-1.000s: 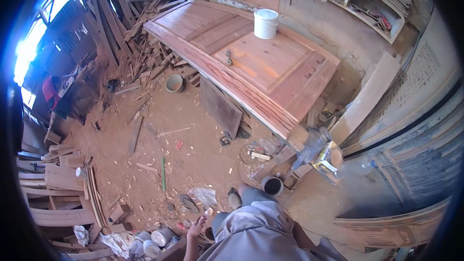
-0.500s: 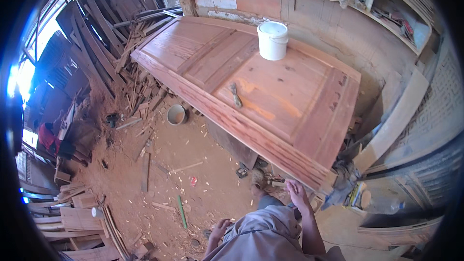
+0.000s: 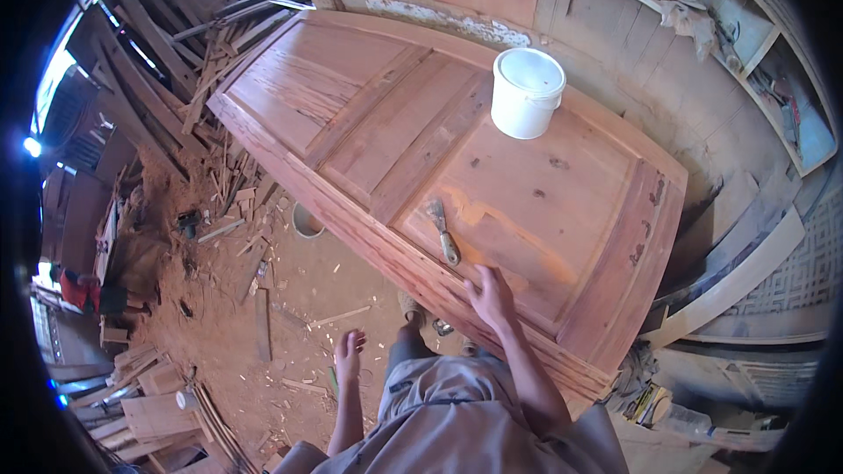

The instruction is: The person applies wood filler to the gaps and edges of a wooden door using a putty knife. The person scoops the filler from a bucket and smooths it into the seams by hand and with the tool.

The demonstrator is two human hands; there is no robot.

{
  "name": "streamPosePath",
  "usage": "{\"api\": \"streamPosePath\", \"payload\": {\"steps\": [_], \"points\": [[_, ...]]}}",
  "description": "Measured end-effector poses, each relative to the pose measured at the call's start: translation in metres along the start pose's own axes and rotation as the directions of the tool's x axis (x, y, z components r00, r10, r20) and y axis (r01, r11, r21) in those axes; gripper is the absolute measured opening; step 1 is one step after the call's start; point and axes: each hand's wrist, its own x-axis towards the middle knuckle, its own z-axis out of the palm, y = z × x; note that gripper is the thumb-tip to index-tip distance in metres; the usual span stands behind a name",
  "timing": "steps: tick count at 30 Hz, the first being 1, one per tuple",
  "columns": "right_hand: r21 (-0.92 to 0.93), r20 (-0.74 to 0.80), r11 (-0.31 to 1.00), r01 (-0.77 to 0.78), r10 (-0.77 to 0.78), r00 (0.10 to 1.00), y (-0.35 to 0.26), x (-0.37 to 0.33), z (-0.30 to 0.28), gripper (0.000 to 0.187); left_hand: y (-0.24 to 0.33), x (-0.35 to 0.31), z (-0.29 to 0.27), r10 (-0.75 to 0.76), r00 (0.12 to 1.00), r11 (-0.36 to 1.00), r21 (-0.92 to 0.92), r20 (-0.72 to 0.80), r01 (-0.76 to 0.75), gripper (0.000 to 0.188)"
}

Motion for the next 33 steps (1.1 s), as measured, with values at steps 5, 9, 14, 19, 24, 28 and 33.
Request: {"api": "streamPosePath", "payload": {"steps": [5,9,14,19,24,28,33], "points": [[-0.433,-0.106,0.899,-0.065,0.021,0.994,-0.038,0.083,0.073,0.05,0.07,0.073,0.059,0.195,0.907,0.946,0.174,0.372,-0.275,0.027],[-0.395,-0.016,0.916,-0.067,0.066,0.998,-0.048,0.09,0.086,0.058,0.12,0.153,0.057,0.367,0.803,0.851,0.179,0.47,-0.494,0.024],[-0.175,-0.044,0.941,-0.291,0.288,0.957,-0.074,0.066,0.094,0.069,0.153,0.267,0.048,0.387,0.823,0.845,0.198,0.415,-0.497,0.023],[-0.143,-0.115,0.886,-0.442,0.428,0.896,-0.083,0.1,0.12,0.077,0.168,0.336,0.071,0.467,0.797,0.806,0.187,0.383,-0.562,0.02],[-0.106,-0.278,0.874,-0.474,0.431,0.858,-0.073,0.139,0.113,0.078,0.181,0.356,0.093,0.477,0.774,0.805,0.145,0.417,-0.575,0.02],[0.157,-0.202,0.781,-0.605,0.625,0.754,-0.029,0.217,0.001,0.065,0.184,0.352,0.113,0.387,0.81,0.87,0.117,0.44,-0.479,0.019],[-0.057,-0.604,0.916,-0.396,0.285,0.744,0.061,0.318,-0.186,0.06,0.18,0.349,0.128,0.491,0.725,0.809,0.054,0.483,-0.585,0.021]]}}
